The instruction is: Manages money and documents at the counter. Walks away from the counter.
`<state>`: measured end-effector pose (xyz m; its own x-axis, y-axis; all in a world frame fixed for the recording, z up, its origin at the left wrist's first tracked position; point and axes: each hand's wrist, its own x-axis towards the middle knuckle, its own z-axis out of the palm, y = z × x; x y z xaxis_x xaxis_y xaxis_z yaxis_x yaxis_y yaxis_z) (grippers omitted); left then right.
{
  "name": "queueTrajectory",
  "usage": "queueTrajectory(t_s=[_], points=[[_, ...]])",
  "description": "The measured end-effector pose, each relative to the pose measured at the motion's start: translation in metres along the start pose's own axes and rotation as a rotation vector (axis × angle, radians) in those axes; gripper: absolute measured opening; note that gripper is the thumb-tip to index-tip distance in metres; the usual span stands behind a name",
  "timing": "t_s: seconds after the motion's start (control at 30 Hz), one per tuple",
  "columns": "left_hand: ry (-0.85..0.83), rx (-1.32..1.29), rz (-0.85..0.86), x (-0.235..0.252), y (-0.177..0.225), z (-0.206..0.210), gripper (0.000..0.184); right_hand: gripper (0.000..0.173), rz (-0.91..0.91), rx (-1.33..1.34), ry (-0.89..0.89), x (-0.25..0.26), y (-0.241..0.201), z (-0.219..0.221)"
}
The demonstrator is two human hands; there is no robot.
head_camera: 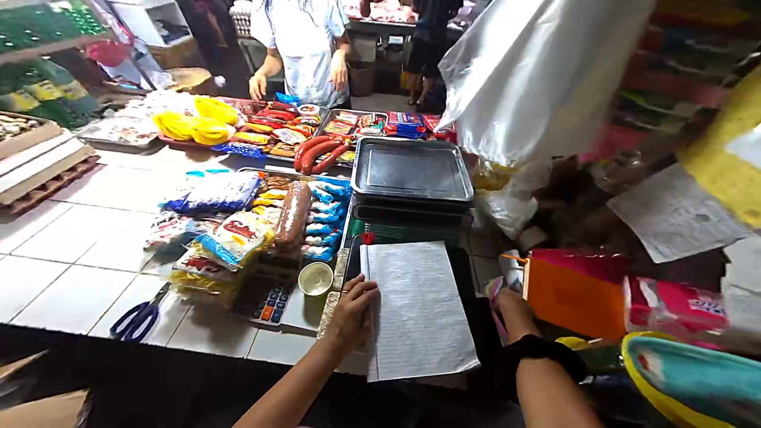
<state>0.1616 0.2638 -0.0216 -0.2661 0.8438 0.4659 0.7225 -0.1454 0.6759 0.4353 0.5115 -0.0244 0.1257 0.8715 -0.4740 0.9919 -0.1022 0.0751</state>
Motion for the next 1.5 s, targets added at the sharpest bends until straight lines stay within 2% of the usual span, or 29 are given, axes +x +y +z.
queueTrajectory(t_s=[0.07, 0.17, 0.23, 0.37, 0.5, 0.6, 0.7, 0.8, 0.87, 0.93, 1.07, 1.1, 1.17, 1.23, 1.27, 1.3, 1.37, 1.4, 1.5], points=[[-0.056, -0.01, 0.05, 0.003, -0.006, -0.004, 0.033, 0.052, 0.026, 0.036, 0.005, 0.008, 0.001, 0.001], [-0.112, -0.022, 0.131, 0.007, -0.018, -0.008, 0.038, 0.056, 0.033, 0.175, 0.121, 0.008, 0.003, 0.002], [-0.108, -0.031, 0.175, 0.006, -0.026, -0.007, 0.04, 0.057, 0.016, 0.202, 0.118, 0.008, 0.005, -0.001], [-0.056, -0.032, 0.253, 0.003, -0.037, -0.001, 0.04, 0.052, 0.0, 0.22, 0.101, -0.005, 0.008, -0.006], [-0.043, -0.021, 0.293, 0.003, -0.044, 0.003, 0.039, 0.047, -0.014, 0.178, 0.031, 0.005, 0.02, 0.0], [-0.041, -0.023, 0.295, 0.003, -0.046, 0.003, 0.04, 0.04, -0.051, 0.255, 0.091, 0.004, 0.028, 0.0], [-0.061, -0.044, 0.336, 0.005, -0.051, 0.001, 0.04, 0.035, -0.084, 0.465, 0.238, -0.017, 0.034, -0.023], [-0.133, -0.097, 0.392, 0.008, -0.061, -0.003, 0.04, 0.042, -0.109, 0.723, 0.512, -0.059, 0.039, -0.048], [-0.18, -0.108, 0.428, 0.013, -0.066, -0.007, 0.041, 0.041, -0.11, 1.03, 0.681, -0.087, 0.029, -0.059], [-0.217, -0.115, 0.444, 0.023, -0.067, -0.011, 0.041, 0.042, -0.139, 1.365, 0.731, -0.104, 0.014, -0.066], [-0.235, -0.112, 0.37, 0.055, -0.059, -0.014, 0.04, 0.038, -0.356, 1.758, 0.654, -0.121, -0.033, -0.064], [-0.275, -0.104, 0.33, 0.062, -0.057, -0.016, 0.04, 0.04, -0.38, 1.814, 0.621, -0.124, -0.05, -0.061], [-0.364, -0.075, 0.257, 0.071, -0.056, -0.016, 0.043, 0.022, -0.371, 1.939, 0.514, -0.128, -0.091, -0.056], [-0.412, -0.017, 0.252, 0.073, -0.059, -0.012, 0.045, 0.019, -0.371, 2.034, 0.36, -0.128, -0.134, -0.047], [-0.397, 0.024, 0.301, 0.071, -0.06, -0.008, 0.046, 0.012, -0.391, 2.01, 0.297, -0.127, -0.152, -0.039], [-0.378, 0.076, 0.364, 0.069, -0.062, -0.003, 0.047, 0.012, -0.456, 1.974, 0.236, -0.123, -0.167, -0.029], [-0.397, 0.094, 0.442, 0.069, -0.063, 0.002, 0.047, 0.036, -0.613, 1.908, 0.119, -0.106, -0.184, -0.005], [-0.411, 0.073, 0.475, 0.07, -0.065, 0.005, 0.045, 0.039, -0.647, 1.86, 0.107, -0.099, -0.188, 0.004], [-0.472, 0.025, 0.483, 0.075, -0.068, 0.005, 0.047, 0.021, -0.669, 1.752, 0.262, -0.096, -0.187, 0.01]])
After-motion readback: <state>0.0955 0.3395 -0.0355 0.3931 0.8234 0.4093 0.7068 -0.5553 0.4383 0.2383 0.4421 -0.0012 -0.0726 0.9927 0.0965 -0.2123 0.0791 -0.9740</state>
